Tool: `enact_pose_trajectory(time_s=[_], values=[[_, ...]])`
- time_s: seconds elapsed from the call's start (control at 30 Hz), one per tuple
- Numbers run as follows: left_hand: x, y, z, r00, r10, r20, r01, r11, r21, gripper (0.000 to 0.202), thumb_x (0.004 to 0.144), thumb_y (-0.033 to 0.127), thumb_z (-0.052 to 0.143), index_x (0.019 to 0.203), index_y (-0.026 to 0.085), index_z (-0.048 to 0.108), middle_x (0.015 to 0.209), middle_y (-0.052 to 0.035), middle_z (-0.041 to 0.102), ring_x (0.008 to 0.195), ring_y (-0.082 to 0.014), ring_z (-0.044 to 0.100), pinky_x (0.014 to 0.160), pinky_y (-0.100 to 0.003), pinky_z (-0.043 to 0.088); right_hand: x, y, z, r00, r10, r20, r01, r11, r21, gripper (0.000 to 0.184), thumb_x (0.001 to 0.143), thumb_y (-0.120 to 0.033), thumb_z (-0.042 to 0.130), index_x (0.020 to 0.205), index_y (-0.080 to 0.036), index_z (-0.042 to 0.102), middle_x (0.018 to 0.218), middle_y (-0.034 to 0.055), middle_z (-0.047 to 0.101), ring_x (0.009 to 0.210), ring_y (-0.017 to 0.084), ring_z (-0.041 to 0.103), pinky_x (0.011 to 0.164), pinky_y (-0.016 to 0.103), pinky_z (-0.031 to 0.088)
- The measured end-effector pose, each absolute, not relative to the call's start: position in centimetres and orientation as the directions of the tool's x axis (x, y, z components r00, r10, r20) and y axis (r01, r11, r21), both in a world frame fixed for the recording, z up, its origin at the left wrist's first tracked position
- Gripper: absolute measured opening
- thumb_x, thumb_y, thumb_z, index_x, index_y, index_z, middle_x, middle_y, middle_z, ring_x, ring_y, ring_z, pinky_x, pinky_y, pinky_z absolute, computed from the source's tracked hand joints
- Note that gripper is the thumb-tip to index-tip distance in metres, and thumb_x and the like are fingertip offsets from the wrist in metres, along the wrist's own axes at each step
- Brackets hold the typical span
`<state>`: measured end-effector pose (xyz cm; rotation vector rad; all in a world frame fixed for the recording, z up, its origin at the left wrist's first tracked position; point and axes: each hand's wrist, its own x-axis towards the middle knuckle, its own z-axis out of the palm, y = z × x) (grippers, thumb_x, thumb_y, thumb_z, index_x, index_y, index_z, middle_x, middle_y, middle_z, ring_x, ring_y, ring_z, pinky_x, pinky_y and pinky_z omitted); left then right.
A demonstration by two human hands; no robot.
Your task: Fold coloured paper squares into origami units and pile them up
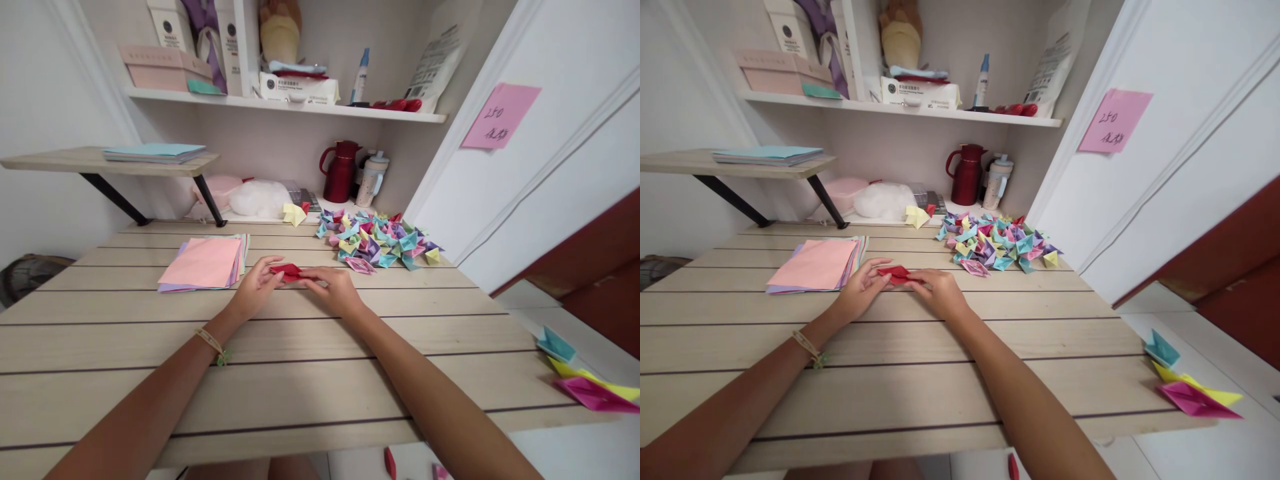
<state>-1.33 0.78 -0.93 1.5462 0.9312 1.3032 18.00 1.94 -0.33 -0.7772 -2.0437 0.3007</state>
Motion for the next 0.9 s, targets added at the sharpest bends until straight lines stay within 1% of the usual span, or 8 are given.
enact_pose_trajectory(time_s=[0.13,0.2,0.3,0.4,0.47,0.57,0.7,0.9], values=[[-2.1,0.4,0.3,0.164,0.889,0.426,0.326,-0.457,0.828,0.037,0.079,0.030,0.053,0.115,0.020,0.048,0.121,-0.0111,0.054,0.110,-0.0247,0.052,0.090,-0.039,0.044,18.6,2.3,-0.1,-0.291,0.670,0.683,0.485,0.718,-0.499,0.018,0.082,-0.026,0.053,0.088,-0.021,0.069,0.087,0.0052,0.070,0.080,0.019,0.064,0.072,0.029,0.050],[-3.2,0.4,1.3,0.120,0.848,0.516,0.635,-0.465,0.617,0.036,0.079,0.031,0.051,0.113,0.020,0.051,0.119,-0.0099,0.056,0.112,-0.0254,0.049,0.096,-0.040,0.037,19.5,2.9,0.1,-0.149,0.694,0.704,0.550,0.650,-0.525,0.020,0.082,-0.028,0.051,0.088,-0.020,0.068,0.086,0.0059,0.070,0.077,0.019,0.063,0.070,0.030,0.049],[-5.2,0.6,2.3,0.076,0.813,0.577,0.907,-0.297,0.299,0.043,0.079,0.031,0.049,0.119,0.015,0.047,0.122,-0.0139,0.053,0.117,-0.0286,0.043,0.099,-0.041,0.031,21.5,3.9,0.2,0.115,0.718,0.686,0.641,0.474,-0.603,0.027,0.083,-0.034,0.047,0.088,-0.017,0.068,0.084,0.0072,0.069,0.072,0.020,0.062,0.066,0.031,0.047],[-7.0,1.1,2.4,-0.060,0.882,0.467,0.992,-0.001,0.128,0.049,0.075,0.036,0.050,0.113,0.006,0.050,0.113,-0.0226,0.056,0.111,-0.0358,0.046,0.089,-0.045,0.036,23.4,4.6,0.3,0.302,0.724,0.620,0.737,0.236,-0.634,0.036,0.084,-0.040,0.042,0.087,-0.015,0.069,0.082,0.0100,0.068,0.071,0.022,0.059,0.064,0.032,0.043],[-7.7,1.3,2.2,-0.184,0.937,0.298,0.982,0.163,0.094,0.046,0.076,0.042,0.046,0.103,0.005,0.056,0.099,-0.0242,0.061,0.098,-0.0378,0.053,0.075,-0.044,0.042,24.3,4.8,0.2,0.377,0.710,0.595,0.788,0.093,-0.609,0.038,0.083,-0.042,0.042,0.088,-0.016,0.070,0.086,0.0113,0.067,0.079,0.025,0.056,0.067,0.035,0.041],[-8.1,1.3,2.2,-0.223,0.957,0.186,0.975,0.217,0.055,0.043,0.079,0.043,0.037,0.092,0.010,0.062,0.088,-0.0220,0.064,0.084,-0.0360,0.059,0.063,-0.039,0.042,24.7,4.9,0.0,0.416,0.673,0.612,0.829,-0.004,-0.559,0.036,0.081,-0.042,0.045,0.086,-0.018,0.071,0.093,0.0113,0.064,0.093,0.028,0.048,0.075,0.039,0.038],[-7.8,1.2,2.6,-0.225,0.954,0.197,0.974,0.221,0.041,0.037,0.080,0.036,0.035,0.083,0.014,0.065,0.083,-0.0191,0.066,0.078,-0.0331,0.060,0.058,-0.035,0.039,24.2,4.9,-0.5,0.405,0.612,0.680,0.851,0.019,-0.524,0.029,0.079,-0.039,0.049,0.084,-0.021,0.070,0.108,0.0102,0.056,0.102,0.029,0.041,0.081,0.042,0.035],[-7.5,1.0,3.1,-0.239,0.925,0.295,0.971,0.235,0.050,0.037,0.082,0.026,0.031,0.079,0.014,0.066,0.081,-0.0182,0.066,0.077,-0.0311,0.060,0.057,-0.034,0.038,22.8,4.7,-0.7,0.315,0.537,0.783,0.856,0.196,-0.478,0.021,0.079,-0.033,0.050,0.080,-0.022,0.068,0.111,0.0073,0.052,0.103,0.026,0.041,0.084,0.041,0.033]])
